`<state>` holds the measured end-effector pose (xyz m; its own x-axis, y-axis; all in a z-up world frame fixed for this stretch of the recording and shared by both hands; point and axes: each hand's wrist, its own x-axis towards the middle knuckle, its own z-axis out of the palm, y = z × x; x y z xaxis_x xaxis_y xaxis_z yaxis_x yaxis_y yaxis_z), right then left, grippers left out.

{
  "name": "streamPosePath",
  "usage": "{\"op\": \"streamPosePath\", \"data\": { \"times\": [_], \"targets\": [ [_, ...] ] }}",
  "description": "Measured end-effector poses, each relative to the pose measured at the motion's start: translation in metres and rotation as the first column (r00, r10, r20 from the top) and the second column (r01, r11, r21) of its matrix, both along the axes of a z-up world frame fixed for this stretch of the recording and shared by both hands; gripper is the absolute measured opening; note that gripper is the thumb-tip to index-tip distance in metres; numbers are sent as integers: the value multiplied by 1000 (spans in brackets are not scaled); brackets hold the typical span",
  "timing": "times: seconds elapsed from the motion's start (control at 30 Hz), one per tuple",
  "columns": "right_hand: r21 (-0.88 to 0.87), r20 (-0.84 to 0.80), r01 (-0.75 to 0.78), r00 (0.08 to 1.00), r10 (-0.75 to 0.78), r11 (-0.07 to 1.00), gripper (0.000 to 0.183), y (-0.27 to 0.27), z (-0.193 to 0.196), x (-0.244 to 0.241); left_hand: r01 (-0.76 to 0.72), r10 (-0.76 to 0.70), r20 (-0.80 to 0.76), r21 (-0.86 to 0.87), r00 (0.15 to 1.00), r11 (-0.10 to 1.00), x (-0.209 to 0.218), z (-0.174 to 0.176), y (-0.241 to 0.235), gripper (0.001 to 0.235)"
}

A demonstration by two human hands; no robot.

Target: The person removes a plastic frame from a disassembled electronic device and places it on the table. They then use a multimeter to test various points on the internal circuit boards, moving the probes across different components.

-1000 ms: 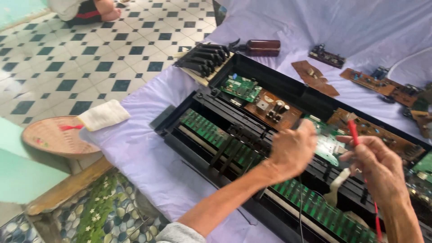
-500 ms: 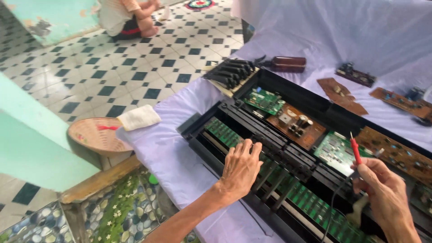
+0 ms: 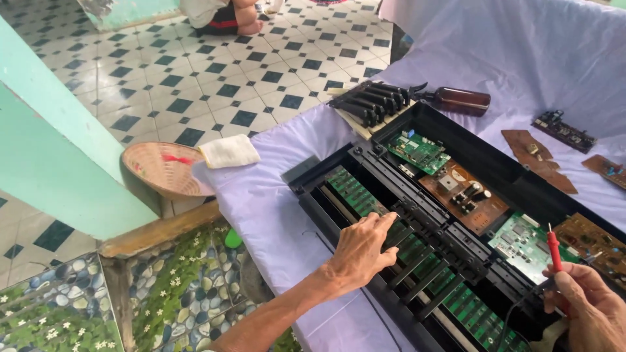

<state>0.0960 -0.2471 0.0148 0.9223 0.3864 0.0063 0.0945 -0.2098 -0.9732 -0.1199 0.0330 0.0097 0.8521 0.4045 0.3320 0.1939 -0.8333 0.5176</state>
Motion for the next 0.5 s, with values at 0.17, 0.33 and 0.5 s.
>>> {"op": "streamPosePath", "data": {
  "times": [0.17, 0.33, 0.5],
  "targets": [
    [67, 14, -5, 1000, 4, 998, 13, -5, -13, 8, -36, 24, 136, 86, 990, 996, -1, -1, -7, 61],
    [6, -25, -13, 1000, 13, 1000, 14, -1, 7, -2, -89, 27, 273, 220, 962, 971, 0, 9, -15, 46],
    [-21, 15, -8, 1000, 8, 1000, 14, 1, 21, -10, -57, -37, 303, 297, 952, 953, 0, 26, -29, 19]
  ]
}}
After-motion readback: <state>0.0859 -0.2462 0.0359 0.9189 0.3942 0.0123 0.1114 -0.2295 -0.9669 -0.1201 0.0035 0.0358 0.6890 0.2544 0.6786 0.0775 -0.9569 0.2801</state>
